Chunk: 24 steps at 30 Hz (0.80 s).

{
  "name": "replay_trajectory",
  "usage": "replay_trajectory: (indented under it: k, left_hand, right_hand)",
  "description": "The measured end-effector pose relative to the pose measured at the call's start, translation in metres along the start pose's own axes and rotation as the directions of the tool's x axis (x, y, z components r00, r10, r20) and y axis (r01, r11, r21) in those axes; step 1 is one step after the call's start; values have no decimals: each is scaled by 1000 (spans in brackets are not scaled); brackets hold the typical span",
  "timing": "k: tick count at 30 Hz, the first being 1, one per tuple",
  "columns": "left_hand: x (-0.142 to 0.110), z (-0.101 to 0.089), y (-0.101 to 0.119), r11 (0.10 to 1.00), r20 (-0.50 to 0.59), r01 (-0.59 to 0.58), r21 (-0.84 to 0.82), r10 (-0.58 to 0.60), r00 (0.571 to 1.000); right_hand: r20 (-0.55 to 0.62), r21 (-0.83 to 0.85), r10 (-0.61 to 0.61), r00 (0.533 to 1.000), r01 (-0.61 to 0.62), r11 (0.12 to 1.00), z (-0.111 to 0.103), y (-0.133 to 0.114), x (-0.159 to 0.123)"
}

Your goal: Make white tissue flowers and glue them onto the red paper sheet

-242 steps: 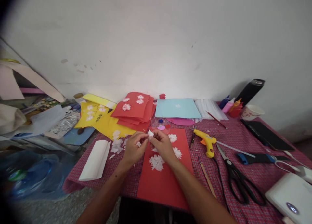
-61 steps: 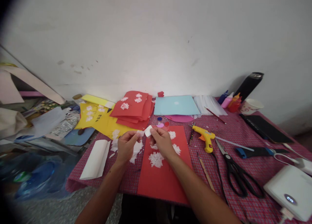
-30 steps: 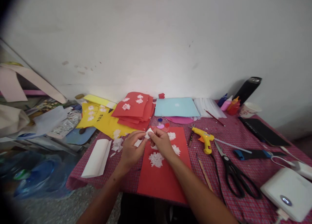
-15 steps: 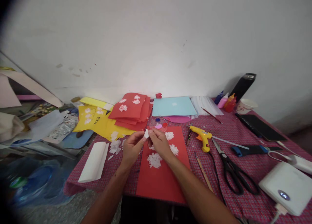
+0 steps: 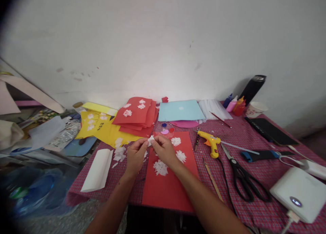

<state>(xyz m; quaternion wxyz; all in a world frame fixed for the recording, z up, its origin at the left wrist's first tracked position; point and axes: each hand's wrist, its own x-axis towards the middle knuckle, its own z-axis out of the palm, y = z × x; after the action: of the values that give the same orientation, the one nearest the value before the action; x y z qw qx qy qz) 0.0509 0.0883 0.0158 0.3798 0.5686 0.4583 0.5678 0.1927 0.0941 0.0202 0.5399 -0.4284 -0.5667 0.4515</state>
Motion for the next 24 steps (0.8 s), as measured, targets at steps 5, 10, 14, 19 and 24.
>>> replay_trajectory:
  k: [5,10,14,19,24]
  left_hand:
    - [1,0,-2,1000,-5,-24,-7,24,1000]
    - [1,0,-6,999,-4,-44,9,44,999]
    - [0,0,-5,997,-4,-73,11,73,997]
    - [0,0,-3,995,24,-95,4,95,995]
    - [2,2,-10,982,5,60,-181,-60,998]
  right_hand:
    - [3,16,9,1000,-9,1000,0,1,0]
    - [29,65,26,999,-28,998,-1,1,0]
    - [60,118,30,998,-37,992,-3,-1,-1]
    - [75,149,44,996,-55,987,-3,-3,-1]
    - [43,152,82,996,-88,984,-4,1,1]
